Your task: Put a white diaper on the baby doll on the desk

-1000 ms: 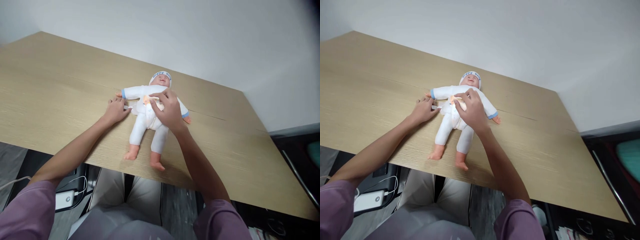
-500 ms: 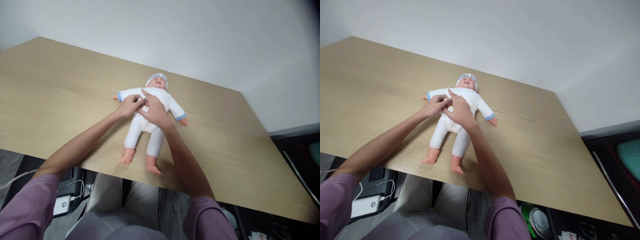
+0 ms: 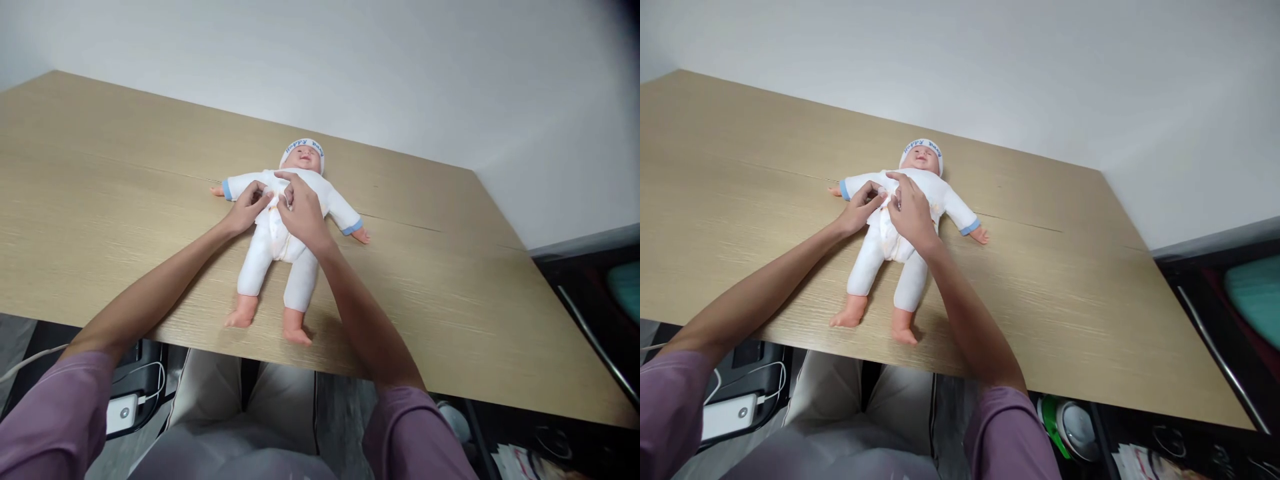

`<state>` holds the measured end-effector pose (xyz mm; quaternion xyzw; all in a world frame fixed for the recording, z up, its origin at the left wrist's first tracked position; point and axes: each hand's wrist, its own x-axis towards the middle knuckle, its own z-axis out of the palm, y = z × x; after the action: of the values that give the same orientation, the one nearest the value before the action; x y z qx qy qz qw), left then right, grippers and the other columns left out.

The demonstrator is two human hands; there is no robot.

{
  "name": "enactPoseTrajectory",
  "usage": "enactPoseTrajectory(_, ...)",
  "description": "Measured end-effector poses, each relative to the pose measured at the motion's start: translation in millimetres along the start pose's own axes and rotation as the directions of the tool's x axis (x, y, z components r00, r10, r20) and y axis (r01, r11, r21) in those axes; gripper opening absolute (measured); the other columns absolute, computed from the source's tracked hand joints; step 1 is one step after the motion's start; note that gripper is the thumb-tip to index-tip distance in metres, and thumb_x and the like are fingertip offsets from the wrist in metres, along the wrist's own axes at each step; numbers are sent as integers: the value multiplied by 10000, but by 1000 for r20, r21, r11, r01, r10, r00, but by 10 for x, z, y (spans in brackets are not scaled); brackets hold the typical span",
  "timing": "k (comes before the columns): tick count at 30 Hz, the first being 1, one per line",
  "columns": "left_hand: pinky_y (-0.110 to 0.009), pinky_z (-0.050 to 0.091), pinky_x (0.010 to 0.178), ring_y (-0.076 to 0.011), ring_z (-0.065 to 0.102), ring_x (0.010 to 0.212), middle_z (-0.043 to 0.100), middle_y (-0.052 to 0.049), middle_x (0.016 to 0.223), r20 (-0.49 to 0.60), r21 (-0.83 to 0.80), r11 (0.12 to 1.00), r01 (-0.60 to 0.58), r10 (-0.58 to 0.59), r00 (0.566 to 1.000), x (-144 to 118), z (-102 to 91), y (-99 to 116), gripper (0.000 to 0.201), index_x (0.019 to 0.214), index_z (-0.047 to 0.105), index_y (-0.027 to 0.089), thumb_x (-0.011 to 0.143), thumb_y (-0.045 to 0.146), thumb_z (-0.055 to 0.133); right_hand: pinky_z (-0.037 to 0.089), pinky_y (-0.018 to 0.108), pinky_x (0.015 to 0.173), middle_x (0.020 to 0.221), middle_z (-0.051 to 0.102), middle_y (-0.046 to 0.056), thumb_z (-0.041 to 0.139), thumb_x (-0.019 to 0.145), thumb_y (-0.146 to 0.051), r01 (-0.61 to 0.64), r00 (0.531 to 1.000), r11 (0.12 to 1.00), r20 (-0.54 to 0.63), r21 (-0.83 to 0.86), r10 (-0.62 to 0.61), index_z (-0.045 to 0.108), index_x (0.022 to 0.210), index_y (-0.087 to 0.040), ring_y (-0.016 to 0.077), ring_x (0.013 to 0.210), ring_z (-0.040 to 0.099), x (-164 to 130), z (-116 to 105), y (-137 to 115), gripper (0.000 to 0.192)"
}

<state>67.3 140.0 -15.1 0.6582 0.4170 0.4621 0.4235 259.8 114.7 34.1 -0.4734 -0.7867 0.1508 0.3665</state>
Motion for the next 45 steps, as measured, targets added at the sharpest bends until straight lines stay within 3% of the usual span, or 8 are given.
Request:
enactPoseTrajectory(5, -390, 562, 924, -204, 618, 949, 680, -91, 1232, -219, 213, 977, -12, 60, 974, -75, 6, 143, 425, 1163, 539, 269, 1048, 663, 650, 611, 435, 1046, 1275, 679, 100, 458, 1144, -147, -8, 989, 999, -146, -33, 3, 652, 1467, -244, 233, 1046, 630, -33, -90, -119, 388)
enactPoseTrajectory(9, -419, 558, 965, -210, 629, 944, 701, -94, 1354, -341, 365, 930, -40, 174, 924, -486, 72, 596, 262, 1207, 561, 280, 1147, 534, 573, 657, 429, 938, 1219, 658, 98, 413, 1091, -110, -13, 962, 1000, -271, 3, 14, 706, 1226, -259, 240, 1010, 685, -342, -264, -411, 355)
enactPoseTrajectory(13, -462, 516, 936, -271, 653, 969, 773, -75, 1078, -2, 478, 854, -204, 234, 972, -1126, 142, 998, 301, 1086, 643, 257, 1179, 516, 520, 707, 419, 860, 1175, 702, 88, 564, 1086, -247, 22, 988, 992, -154, 126, -2, 682, 1142, -289, 267, 1076, 726, -998, -447, -690, 138)
enactPoseTrajectory(17, -503, 464, 968, -334, 652, 1036, 791, -81, 969, 292, 590, 758, -278, 120, 949, -1498, 119, 937, 315, 1061, 706, 252, 1159, 502, 539, 706, 447, 864, 1137, 765, 77, 610, 1108, -316, 28, 996, 984, 84, 174, -43, 679, 1129, -295, 276, 1043, 767, -1562, -485, -636, 75)
enactPoseTrajectory(24, -364, 478, 797, -242, 695, 770, 780, -14, 834, 142, 407, 912, -56, -3, 990, -1199, 46, 638, 382, 1095, 663, 232, 1022, 594, 759, 562, 403, 868, 962, 780, 62, 706, 1107, -351, -107, 994, 985, -30, -133, 104, 708, 1119, -236, 274, 911, 739, -1514, -330, -295, 115)
enactPoseTrajectory(29, -351, 431, 780, -207, 632, 630, 689, 38, 632, 136, 484, 872, -74, 9, 991, -1074, 93, 616, 381, 892, 632, 241, 1026, 580, 745, 495, 383, 821, 981, 751, 86, 691, 1133, -365, -143, 990, 949, -42, -282, 137, 701, 933, -242, 291, 955, 696, -1399, -153, -340, 236)
enactPoseTrajectory(38, -453, 458, 1086, -326, 674, 1243, 757, -131, 1334, 141, 503, 831, -238, 193, 971, -1036, 82, 520, 324, 1038, 703, 214, 1048, 537, 681, 545, 475, 1034, 1268, 778, 143, 646, 1122, -328, -72, 997, 973, -45, -220, 64, 744, 1150, -233, 353, 1173, 675, -1409, -108, -301, 139)
enactPoseTrajectory(45, -392, 461, 913, -248, 596, 934, 677, -31, 964, 147, 393, 900, -188, 141, 979, -994, 43, 467, 307, 1019, 653, 224, 1011, 520, 736, 549, 437, 921, 1143, 792, 101, 756, 1014, -399, -181, 982, 982, -70, -52, 177, 628, 1124, -263, 317, 1031, 701, -1342, -102, -186, 217)
